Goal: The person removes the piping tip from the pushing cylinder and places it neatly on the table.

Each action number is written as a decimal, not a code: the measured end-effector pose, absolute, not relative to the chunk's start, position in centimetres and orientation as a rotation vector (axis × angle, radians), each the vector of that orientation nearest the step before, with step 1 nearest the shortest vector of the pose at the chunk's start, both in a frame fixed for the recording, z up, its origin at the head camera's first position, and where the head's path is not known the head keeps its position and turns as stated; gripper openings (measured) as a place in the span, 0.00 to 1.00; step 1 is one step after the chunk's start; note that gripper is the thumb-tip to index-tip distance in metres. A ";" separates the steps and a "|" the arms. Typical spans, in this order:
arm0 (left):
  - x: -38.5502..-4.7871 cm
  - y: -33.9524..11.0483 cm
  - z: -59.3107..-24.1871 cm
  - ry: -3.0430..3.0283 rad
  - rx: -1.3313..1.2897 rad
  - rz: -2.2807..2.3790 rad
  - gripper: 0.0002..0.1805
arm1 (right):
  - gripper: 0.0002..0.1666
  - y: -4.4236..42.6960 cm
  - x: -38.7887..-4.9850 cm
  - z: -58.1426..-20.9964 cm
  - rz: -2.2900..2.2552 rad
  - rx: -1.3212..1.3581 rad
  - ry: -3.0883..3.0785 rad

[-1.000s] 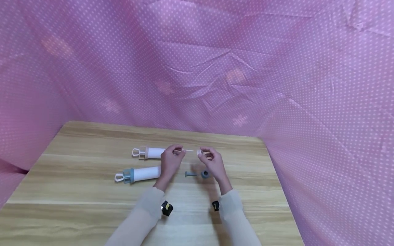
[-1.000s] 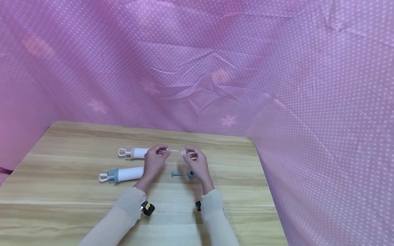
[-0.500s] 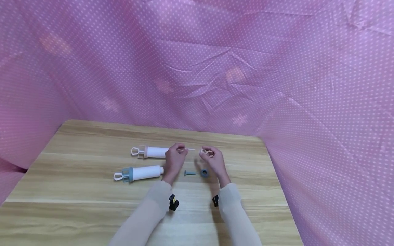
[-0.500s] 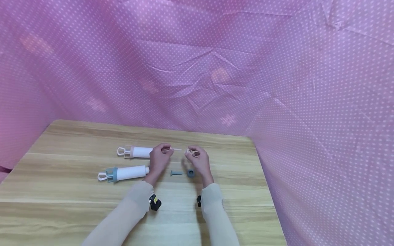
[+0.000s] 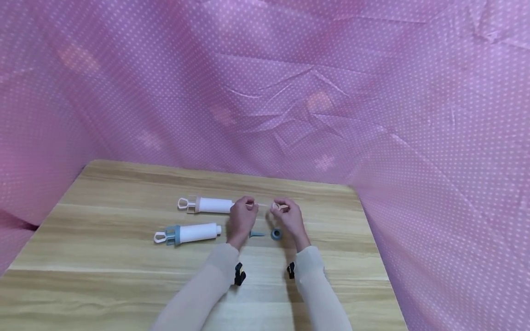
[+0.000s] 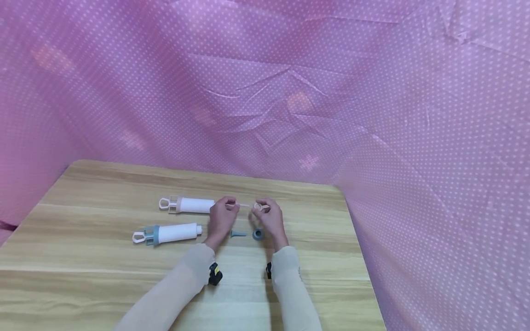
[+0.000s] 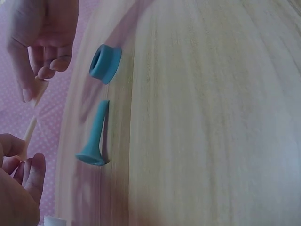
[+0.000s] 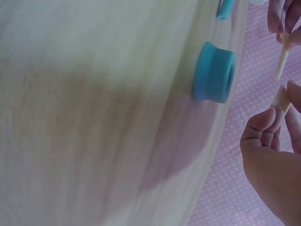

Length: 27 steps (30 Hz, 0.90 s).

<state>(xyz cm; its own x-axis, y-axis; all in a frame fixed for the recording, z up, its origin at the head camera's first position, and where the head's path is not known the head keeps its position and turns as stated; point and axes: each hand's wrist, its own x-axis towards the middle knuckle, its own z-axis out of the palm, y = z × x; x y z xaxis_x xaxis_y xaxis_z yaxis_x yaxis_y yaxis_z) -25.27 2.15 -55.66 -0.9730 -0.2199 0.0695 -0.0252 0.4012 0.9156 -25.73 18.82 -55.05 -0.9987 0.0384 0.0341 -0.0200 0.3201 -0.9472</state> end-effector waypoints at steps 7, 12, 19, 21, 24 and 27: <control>-26.0 2.8 -56.2 -2.482 0.185 -1.571 0.14 | 0.19 18.9 -26.1 -55.9 1.810 -0.075 -2.514; -26.1 3.1 -56.6 -2.537 0.206 -1.513 0.14 | 0.19 19.0 -26.1 -56.2 1.824 -0.138 -2.527; -25.6 2.8 -57.1 -2.582 0.250 -1.518 0.14 | 0.19 19.3 -26.2 -56.7 1.824 -0.169 -2.588; -25.6 2.7 -57.4 -2.581 0.257 -1.518 0.13 | 0.19 19.2 -26.2 -56.8 1.813 -0.176 -2.607; -25.7 2.6 -57.8 -2.584 0.266 -1.516 0.12 | 0.19 19.2 -26.2 -56.9 1.802 -0.191 -2.641; -25.8 2.5 -58.1 -2.585 0.279 -1.527 0.11 | 0.19 19.1 -26.2 -57.0 1.805 -0.201 -2.665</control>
